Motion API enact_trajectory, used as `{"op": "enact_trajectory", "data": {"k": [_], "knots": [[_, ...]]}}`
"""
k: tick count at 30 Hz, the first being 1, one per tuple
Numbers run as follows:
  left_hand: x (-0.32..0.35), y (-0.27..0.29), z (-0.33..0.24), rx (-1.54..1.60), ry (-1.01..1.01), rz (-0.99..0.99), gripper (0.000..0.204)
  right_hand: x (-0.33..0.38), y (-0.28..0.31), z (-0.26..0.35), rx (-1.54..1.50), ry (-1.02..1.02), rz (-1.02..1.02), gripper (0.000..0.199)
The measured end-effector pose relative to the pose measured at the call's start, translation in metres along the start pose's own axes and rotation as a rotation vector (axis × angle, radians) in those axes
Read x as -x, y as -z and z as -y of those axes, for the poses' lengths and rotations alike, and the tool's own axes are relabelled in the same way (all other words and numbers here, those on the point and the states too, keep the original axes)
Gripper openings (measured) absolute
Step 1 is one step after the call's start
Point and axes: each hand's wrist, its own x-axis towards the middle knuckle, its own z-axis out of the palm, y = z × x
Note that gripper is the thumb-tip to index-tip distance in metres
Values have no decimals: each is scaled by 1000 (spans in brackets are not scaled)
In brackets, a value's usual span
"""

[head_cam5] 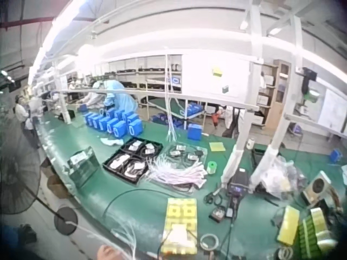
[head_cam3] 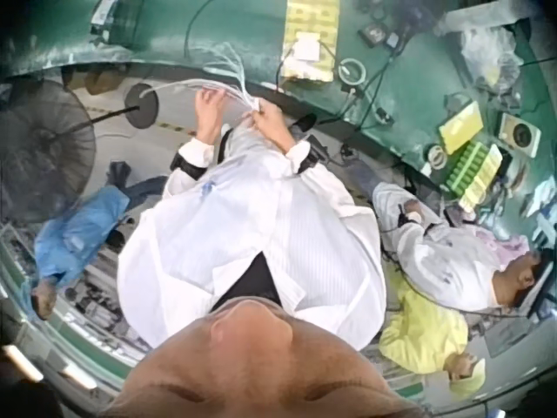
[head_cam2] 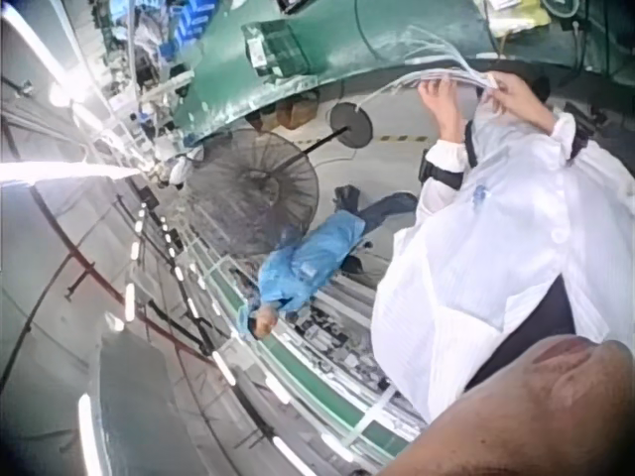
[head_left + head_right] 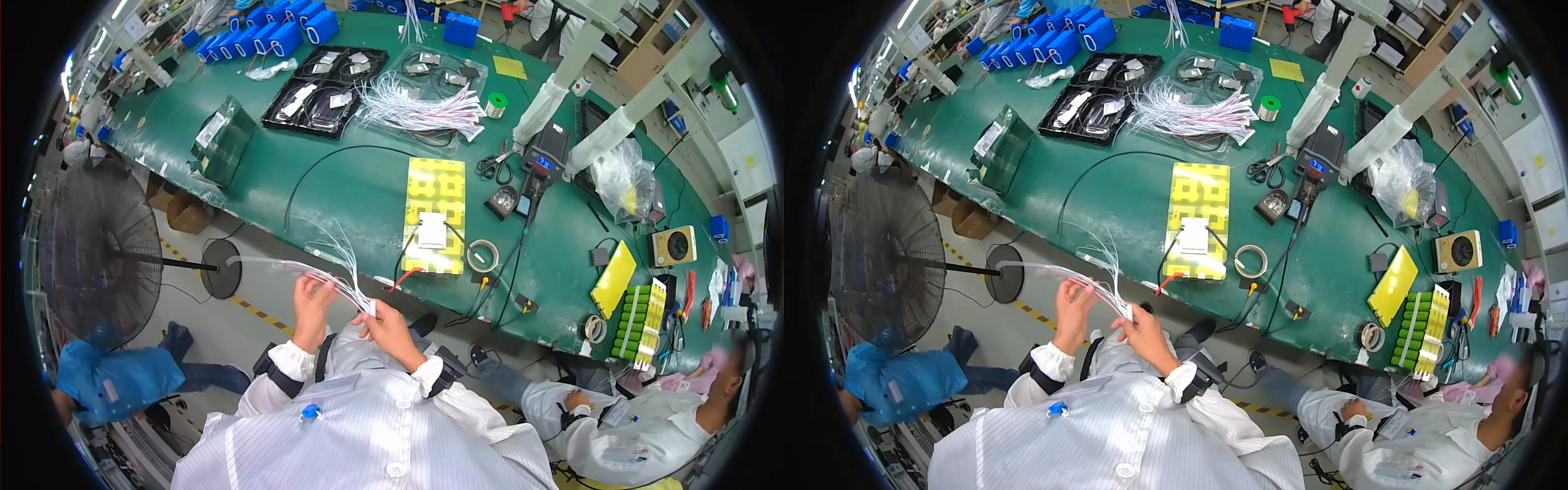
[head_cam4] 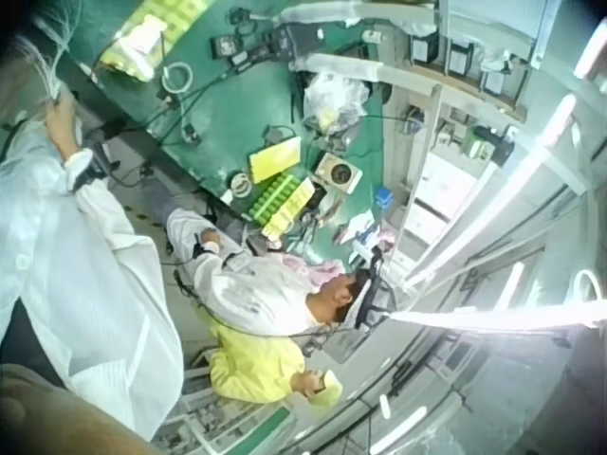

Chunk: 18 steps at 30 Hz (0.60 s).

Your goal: Soldering wires and assembling a large battery pack in a factory setting.

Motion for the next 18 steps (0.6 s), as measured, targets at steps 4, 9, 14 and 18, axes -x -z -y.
{"op": "enact_trajectory", "data": {"k": [4,9,14,18], "knots": [[33,25,-19,-168,452,156,26,14,-3,16,379,261,-226,29],[35,30,-21,118,652,406,27,20,-30,10,745,541,-104,38],[24,55,-10,3,474,472,29,20,-49,4,375,355,-226,32],[21,69,-14,52,431,498,36,20,-67,2,283,198,-265,22]]}}
